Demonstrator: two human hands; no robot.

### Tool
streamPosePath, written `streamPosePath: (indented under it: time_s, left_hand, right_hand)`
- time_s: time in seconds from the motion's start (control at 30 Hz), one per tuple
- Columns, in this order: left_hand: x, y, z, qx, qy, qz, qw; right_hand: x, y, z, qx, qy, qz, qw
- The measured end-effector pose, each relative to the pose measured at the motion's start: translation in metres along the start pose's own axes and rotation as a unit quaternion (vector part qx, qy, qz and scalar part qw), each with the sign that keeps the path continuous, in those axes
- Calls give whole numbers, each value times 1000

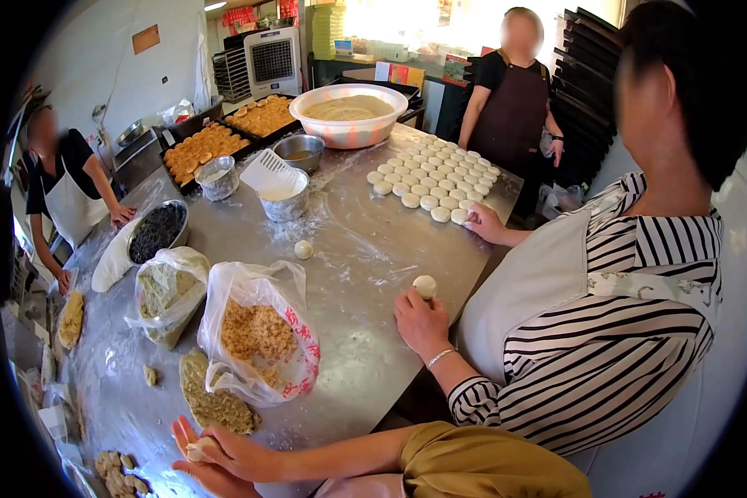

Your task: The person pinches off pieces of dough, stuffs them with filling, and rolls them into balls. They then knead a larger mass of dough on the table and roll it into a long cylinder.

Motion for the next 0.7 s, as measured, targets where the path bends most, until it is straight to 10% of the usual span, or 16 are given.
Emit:
streamPosePath:
  time_s: [0.1,0.23,0.57,0.7]
  left_hand:
    - [46,-14,39,13,-22,-120,992]
    - [82,-31,63,31,-62,-312,948]
    - [121,-51,70,69,-96,-727,677]
    - [133,-61,64,99,-76,-785,606]
  right_hand:
    - [-15,-21,10,-94,106,-59,988]
    - [-22,-4,2,-42,-75,46,995]
    - [-21,-12,0,-89,108,114,984]
    - [-36,-12,-8,-79,24,53,995]
Point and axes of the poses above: each hand's wrist, its own z-axis towards the middle knuckle, its own y-axis out of the palm, x = y × z, the point moved 2 cm from there along z, towards the middle knuckle, and after that the axes turned 2 degrees about z, right-handed, at the moved point
